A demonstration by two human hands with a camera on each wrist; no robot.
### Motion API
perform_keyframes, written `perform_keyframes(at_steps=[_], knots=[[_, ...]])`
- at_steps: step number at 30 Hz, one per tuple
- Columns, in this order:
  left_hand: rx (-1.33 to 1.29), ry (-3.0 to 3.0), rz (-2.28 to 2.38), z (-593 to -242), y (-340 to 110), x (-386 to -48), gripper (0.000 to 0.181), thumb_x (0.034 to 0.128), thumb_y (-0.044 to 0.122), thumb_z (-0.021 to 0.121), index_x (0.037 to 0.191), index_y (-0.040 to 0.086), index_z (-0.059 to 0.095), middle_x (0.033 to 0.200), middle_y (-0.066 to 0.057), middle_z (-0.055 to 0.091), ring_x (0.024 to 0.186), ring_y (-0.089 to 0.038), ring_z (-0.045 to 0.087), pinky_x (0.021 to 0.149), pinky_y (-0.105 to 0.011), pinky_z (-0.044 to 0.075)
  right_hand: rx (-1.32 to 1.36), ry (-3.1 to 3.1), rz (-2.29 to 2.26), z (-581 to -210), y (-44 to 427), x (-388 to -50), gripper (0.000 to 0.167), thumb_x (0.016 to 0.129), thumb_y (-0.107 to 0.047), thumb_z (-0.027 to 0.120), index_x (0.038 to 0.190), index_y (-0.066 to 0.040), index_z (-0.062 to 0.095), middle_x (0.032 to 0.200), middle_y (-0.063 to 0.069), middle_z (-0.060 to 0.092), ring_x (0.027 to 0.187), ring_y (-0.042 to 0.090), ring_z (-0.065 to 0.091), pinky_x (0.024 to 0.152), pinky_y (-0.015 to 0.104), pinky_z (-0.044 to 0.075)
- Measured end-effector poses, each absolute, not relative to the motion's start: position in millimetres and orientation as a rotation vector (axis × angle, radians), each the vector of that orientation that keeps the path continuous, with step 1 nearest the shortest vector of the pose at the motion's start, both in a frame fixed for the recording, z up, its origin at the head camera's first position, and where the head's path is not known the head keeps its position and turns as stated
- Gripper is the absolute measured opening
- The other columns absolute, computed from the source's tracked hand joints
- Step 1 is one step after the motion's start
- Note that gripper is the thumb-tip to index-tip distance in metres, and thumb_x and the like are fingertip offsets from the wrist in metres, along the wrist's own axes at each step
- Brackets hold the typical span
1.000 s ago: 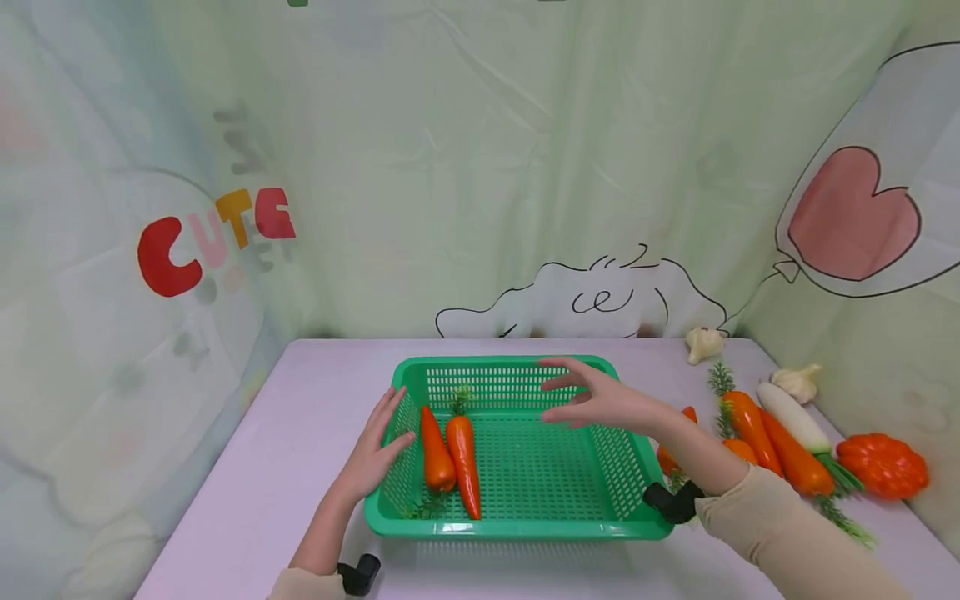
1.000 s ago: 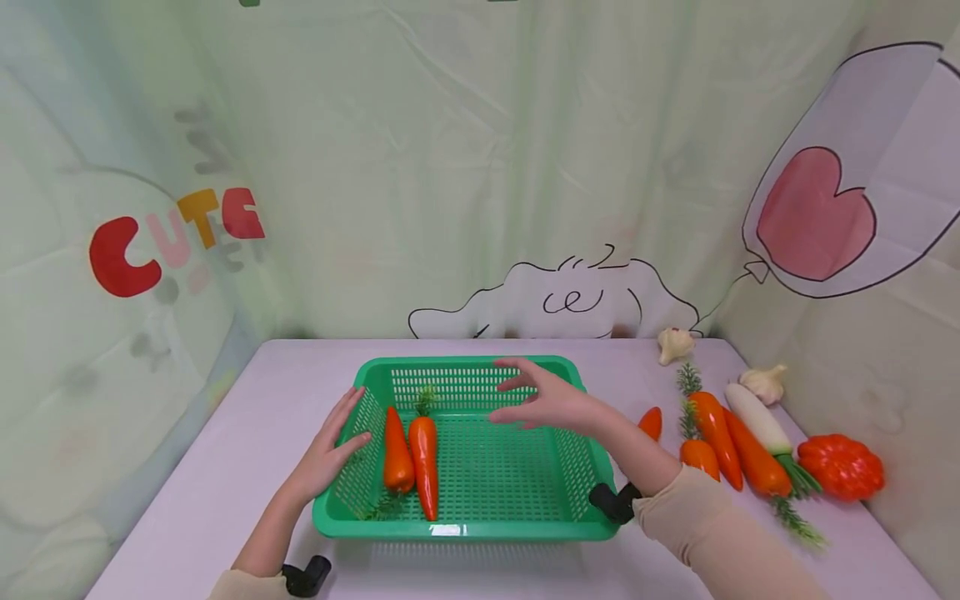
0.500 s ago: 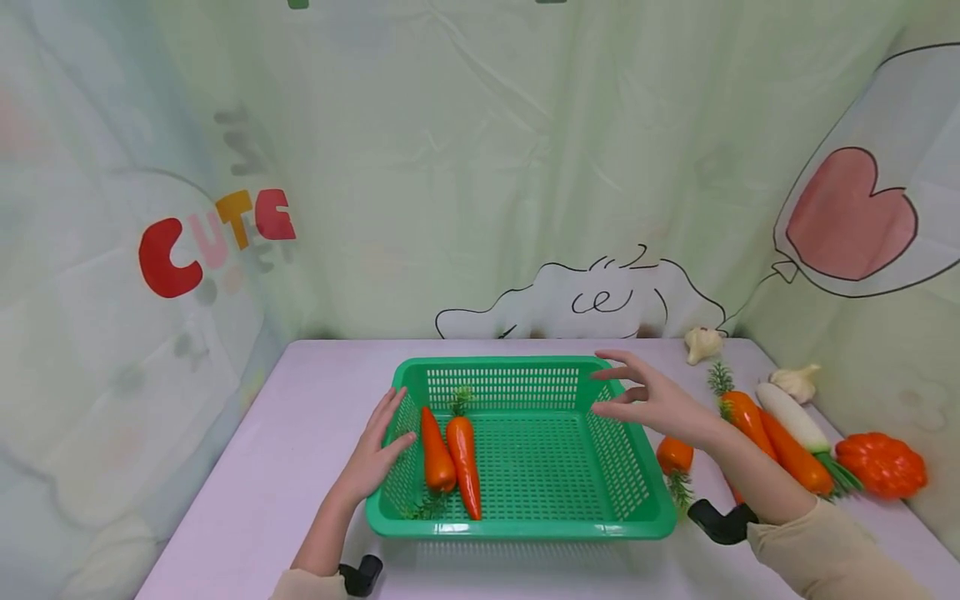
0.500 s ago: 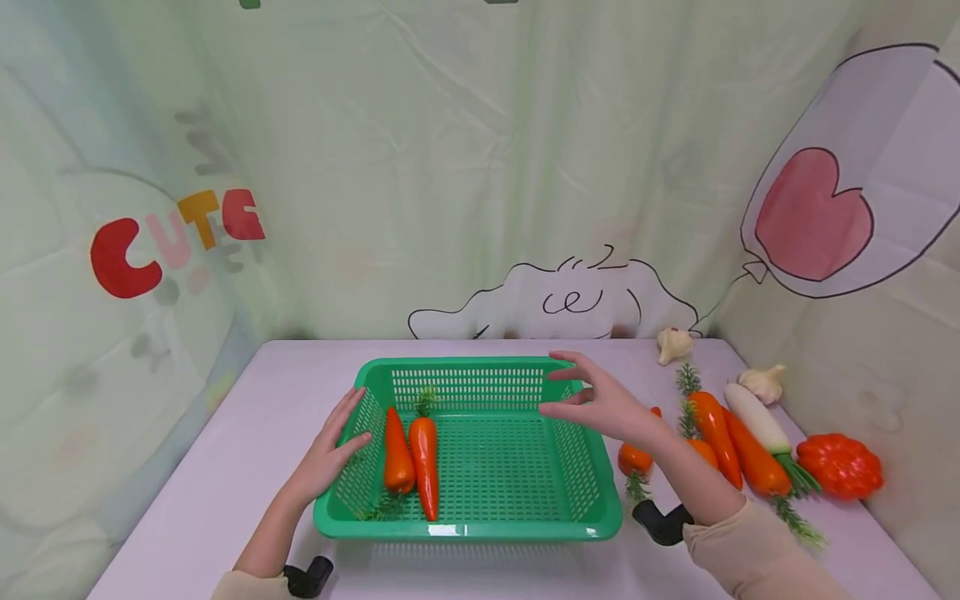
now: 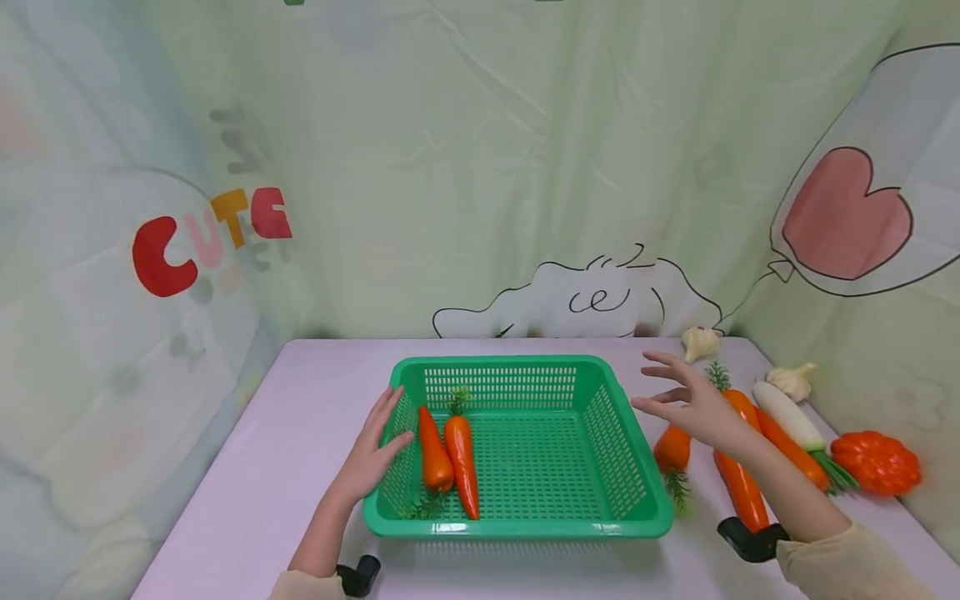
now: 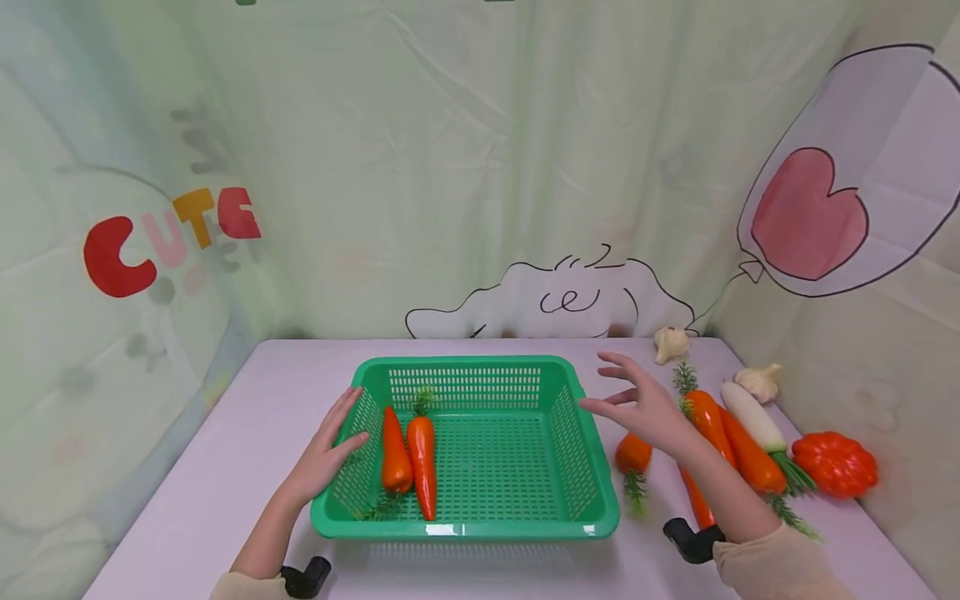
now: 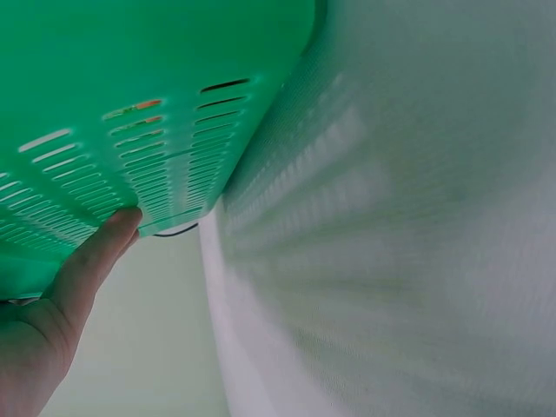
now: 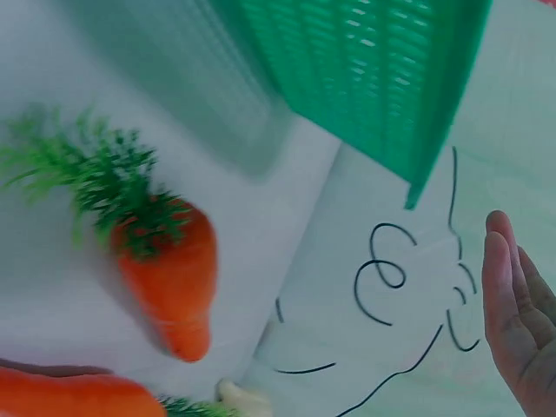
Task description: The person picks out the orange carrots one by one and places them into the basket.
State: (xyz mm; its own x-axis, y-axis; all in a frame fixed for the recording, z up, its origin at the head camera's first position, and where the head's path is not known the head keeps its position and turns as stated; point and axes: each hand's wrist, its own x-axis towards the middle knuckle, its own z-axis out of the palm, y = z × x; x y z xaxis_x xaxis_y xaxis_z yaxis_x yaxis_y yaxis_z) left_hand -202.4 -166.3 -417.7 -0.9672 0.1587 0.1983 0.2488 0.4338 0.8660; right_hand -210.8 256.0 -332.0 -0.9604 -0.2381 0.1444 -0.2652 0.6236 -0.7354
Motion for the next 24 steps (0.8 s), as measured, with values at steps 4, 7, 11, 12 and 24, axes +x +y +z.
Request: perform_keyframes(at_steps=[4, 7, 11, 12, 24], knots=[[-0.370, -2.580, -1.563, -428, -169, -209, 0.063, 0.0918, 0.022, 0.054, 0.146, 0.017, 0.023, 0.152, -0.009, 0.008, 0.137, -0.035, 0.008, 0.099, -0.066, 0.014, 0.411, -2.780, 1.236, -340, 265, -210, 0.070, 0.088, -0.023, 0.063, 0.141, -0.001, 0.024, 0.131, 0.032, 0.038, 0.096, 0.042, 0.055, 0.072, 0.046, 0.052], [-0.368, -2.575, -1.566, -430, -169, -209, 0.063, 0.0915, 0.025, 0.054, 0.146, 0.018, 0.023, 0.152, -0.007, 0.009, 0.137, -0.035, 0.009, 0.098, -0.067, 0.014, 0.374, -2.787, 1.225, -345, 271, -210, 0.072, 0.087, -0.025, 0.063, 0.142, 0.000, 0.023, 0.132, 0.033, 0.037, 0.097, 0.043, 0.054, 0.072, 0.047, 0.051], [-0.368, -2.582, -1.571, -431, -168, -210, 0.063, 0.0915, 0.026, 0.054, 0.146, 0.019, 0.023, 0.153, -0.006, 0.009, 0.137, -0.034, 0.009, 0.098, -0.067, 0.014, 0.307, -2.808, 1.205, -352, 280, -210, 0.073, 0.088, -0.028, 0.062, 0.142, -0.001, 0.022, 0.133, 0.033, 0.035, 0.100, 0.046, 0.052, 0.073, 0.051, 0.050], [-0.371, -2.585, -1.571, -431, -168, -210, 0.063, 0.0915, 0.026, 0.054, 0.146, 0.019, 0.023, 0.153, -0.006, 0.008, 0.137, -0.034, 0.009, 0.098, -0.067, 0.014, 0.292, -2.812, 1.199, -355, 283, -210, 0.073, 0.087, -0.029, 0.062, 0.142, -0.001, 0.022, 0.133, 0.033, 0.035, 0.100, 0.046, 0.052, 0.073, 0.051, 0.050], [-0.365, -2.589, -1.579, -431, -172, -208, 0.064, 0.0920, 0.030, 0.053, 0.147, 0.020, 0.022, 0.153, -0.006, 0.007, 0.137, -0.034, 0.008, 0.099, -0.067, 0.014, 0.143, -2.935, 1.069, -391, 300, -216, 0.083, 0.084, -0.046, 0.061, 0.141, 0.000, 0.022, 0.132, 0.034, 0.033, 0.101, 0.048, 0.051, 0.073, 0.050, 0.050]])
